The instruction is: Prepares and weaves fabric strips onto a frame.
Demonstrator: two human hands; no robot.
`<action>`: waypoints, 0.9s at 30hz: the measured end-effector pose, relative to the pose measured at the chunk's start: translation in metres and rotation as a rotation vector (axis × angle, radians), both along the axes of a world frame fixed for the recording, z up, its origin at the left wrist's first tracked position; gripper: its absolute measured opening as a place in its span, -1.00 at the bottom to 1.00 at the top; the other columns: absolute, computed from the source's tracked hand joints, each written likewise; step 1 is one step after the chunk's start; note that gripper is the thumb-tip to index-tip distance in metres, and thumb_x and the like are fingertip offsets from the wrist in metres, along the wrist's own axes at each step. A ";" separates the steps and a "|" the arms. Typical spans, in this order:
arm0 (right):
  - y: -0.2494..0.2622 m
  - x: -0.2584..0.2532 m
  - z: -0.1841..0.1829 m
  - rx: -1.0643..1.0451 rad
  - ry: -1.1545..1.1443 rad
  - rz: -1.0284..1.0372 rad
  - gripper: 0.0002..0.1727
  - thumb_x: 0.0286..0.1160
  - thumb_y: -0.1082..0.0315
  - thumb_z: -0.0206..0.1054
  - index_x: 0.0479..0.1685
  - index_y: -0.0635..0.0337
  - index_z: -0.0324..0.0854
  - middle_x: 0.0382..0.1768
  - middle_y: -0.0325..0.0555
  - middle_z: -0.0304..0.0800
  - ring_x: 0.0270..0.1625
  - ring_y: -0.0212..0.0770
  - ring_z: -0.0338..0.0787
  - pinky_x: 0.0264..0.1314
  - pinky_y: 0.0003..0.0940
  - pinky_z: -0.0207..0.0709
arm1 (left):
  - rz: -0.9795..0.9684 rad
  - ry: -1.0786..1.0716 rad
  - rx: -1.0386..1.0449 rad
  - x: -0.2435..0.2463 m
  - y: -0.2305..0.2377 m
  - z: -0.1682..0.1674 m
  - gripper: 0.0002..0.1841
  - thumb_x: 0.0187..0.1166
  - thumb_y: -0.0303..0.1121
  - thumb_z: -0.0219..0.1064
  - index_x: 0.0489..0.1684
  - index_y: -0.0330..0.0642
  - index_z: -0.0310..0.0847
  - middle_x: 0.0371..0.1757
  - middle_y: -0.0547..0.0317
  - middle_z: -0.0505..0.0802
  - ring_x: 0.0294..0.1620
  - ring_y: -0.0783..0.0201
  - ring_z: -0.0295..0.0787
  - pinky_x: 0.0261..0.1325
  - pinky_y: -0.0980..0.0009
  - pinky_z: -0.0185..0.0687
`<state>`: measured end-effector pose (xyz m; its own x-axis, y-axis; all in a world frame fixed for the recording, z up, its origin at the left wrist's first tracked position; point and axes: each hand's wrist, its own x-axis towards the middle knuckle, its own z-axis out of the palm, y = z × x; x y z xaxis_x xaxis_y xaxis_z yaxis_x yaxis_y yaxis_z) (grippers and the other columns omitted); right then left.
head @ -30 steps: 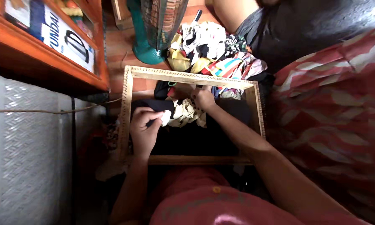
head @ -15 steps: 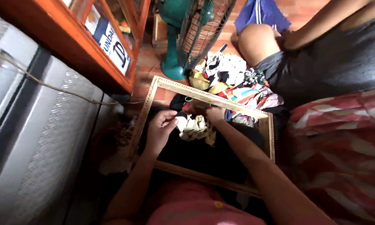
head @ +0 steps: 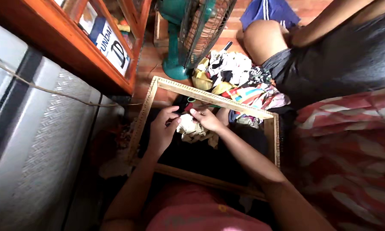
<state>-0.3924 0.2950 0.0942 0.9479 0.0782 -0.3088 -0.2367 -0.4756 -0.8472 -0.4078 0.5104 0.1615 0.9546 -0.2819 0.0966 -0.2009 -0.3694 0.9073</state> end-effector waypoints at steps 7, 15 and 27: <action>0.029 -0.020 0.040 0.738 0.161 -0.152 -0.47 0.90 0.00 -0.11 -0.15 0.14 0.70 -0.50 -0.37 0.77 -0.47 -0.52 0.72 -0.30 -0.57 0.66 | -0.009 -0.028 0.059 0.002 -0.005 -0.001 -0.49 0.61 -0.48 0.38 0.57 -0.22 0.50 0.13 -0.02 0.85 -0.10 0.29 0.84 0.02 0.32 0.78; 0.039 -0.005 0.046 0.940 0.097 -0.290 -0.83 0.74 0.43 0.12 -0.13 0.12 0.64 -0.34 -0.26 0.83 -0.32 -0.39 0.81 -0.12 -0.40 0.77 | 0.022 0.099 0.055 0.007 0.009 -0.002 -0.48 0.61 -0.47 0.39 0.59 -0.17 0.48 0.29 -0.04 0.78 -0.09 0.26 0.82 0.00 0.29 0.78; 0.052 0.018 0.060 0.374 -0.412 -0.099 -0.71 0.66 0.31 0.21 0.17 0.29 0.62 0.00 -0.18 0.79 0.01 -0.45 0.75 0.12 -0.46 0.65 | -0.217 0.365 -0.136 0.037 0.044 0.004 -0.59 0.61 -0.61 0.23 0.45 -0.29 0.55 0.11 -0.04 0.82 0.04 0.25 0.77 0.12 0.25 0.71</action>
